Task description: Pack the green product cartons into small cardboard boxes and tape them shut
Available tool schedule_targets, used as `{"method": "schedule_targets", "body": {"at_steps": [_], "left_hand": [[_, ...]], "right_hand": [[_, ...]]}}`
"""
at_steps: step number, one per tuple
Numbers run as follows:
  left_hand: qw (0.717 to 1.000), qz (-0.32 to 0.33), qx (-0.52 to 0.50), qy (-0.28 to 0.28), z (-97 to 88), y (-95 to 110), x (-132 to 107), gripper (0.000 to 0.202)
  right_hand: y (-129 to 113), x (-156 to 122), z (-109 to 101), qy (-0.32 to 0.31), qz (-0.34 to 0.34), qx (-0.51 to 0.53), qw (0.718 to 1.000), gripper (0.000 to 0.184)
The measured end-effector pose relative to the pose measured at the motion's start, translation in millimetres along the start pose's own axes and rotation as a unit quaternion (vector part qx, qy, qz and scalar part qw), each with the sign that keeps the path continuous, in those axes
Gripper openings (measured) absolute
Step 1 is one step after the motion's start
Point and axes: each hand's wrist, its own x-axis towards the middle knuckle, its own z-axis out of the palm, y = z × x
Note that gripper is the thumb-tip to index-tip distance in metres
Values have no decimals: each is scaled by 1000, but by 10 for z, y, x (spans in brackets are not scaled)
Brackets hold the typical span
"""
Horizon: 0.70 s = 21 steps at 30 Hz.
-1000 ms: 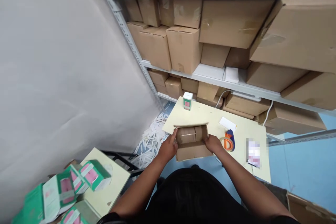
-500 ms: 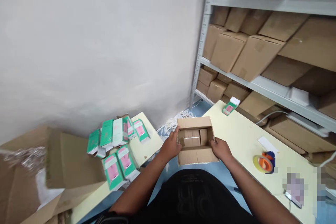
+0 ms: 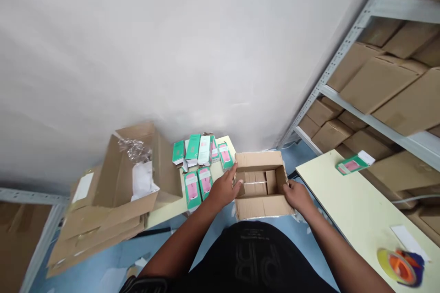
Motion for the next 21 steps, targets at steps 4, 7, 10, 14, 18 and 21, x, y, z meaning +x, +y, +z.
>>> {"method": "schedule_targets", "body": {"at_steps": [4,7,10,14,18,21], "left_hand": [[995,-53,86,20,-206,-13,-208,66],[981,-112,131,91,-381,-50,-470,60],[954,-168,141,206,-605,-127,-827,45],[907,-237,135,321,-1032,-350,-1318,33],[890,-300,142,311,-1539,-810,-1608,34],[907,-335,146,210,-1828,-1326,-1583,41]], "right_hand": [[-190,247,-65,-37,-78,-66,994,36],[-376,457,-27,-75,-142,-96,982,37],[-598,585,89,-114,-187,-98,971,36],[-905,559,310,-162,-209,-90,960,34],[-1158,400,543,-199,-217,-72,953,34],[-1295,244,714,-203,-222,-79,950,35]]}}
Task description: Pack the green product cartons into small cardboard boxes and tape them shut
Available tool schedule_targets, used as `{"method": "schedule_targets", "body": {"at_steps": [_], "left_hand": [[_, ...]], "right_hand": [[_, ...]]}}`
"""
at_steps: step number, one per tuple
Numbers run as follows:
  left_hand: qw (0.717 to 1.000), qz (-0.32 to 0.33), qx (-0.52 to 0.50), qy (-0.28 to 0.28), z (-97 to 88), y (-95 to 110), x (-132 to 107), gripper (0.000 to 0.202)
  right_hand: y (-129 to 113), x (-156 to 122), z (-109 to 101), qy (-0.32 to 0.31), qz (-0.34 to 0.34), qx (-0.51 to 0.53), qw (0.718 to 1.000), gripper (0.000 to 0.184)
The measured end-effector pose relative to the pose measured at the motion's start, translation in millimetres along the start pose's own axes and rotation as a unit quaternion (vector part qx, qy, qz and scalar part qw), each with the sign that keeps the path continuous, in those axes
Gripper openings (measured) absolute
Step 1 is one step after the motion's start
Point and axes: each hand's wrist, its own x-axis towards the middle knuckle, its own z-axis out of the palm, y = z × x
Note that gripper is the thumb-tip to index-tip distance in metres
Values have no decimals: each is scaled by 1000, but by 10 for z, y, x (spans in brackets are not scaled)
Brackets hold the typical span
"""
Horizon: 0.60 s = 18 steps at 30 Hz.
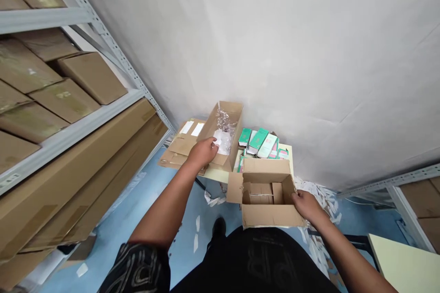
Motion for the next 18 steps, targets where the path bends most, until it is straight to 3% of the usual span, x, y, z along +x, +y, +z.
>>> {"method": "schedule_targets", "body": {"at_steps": [4,6,9,13,18], "left_hand": [[975,-6,77,-206,294,-345,688,79],[961,-11,87,-262,517,-426,984,98],[953,-1,101,-285,836,-467,1307,113],[948,40,122,-292,1152,-460,1536,125],[938,128,112,-301,1370,-437,1668,107]], "right_hand": [[-278,-70,311,13,35,-43,998,36],[-441,-133,502,23,67,-49,996,37],[-710,-249,772,38,102,-29,994,37],[-1025,-401,971,54,149,-19,987,35],[-1205,-524,1005,78,170,-21,982,34]]}}
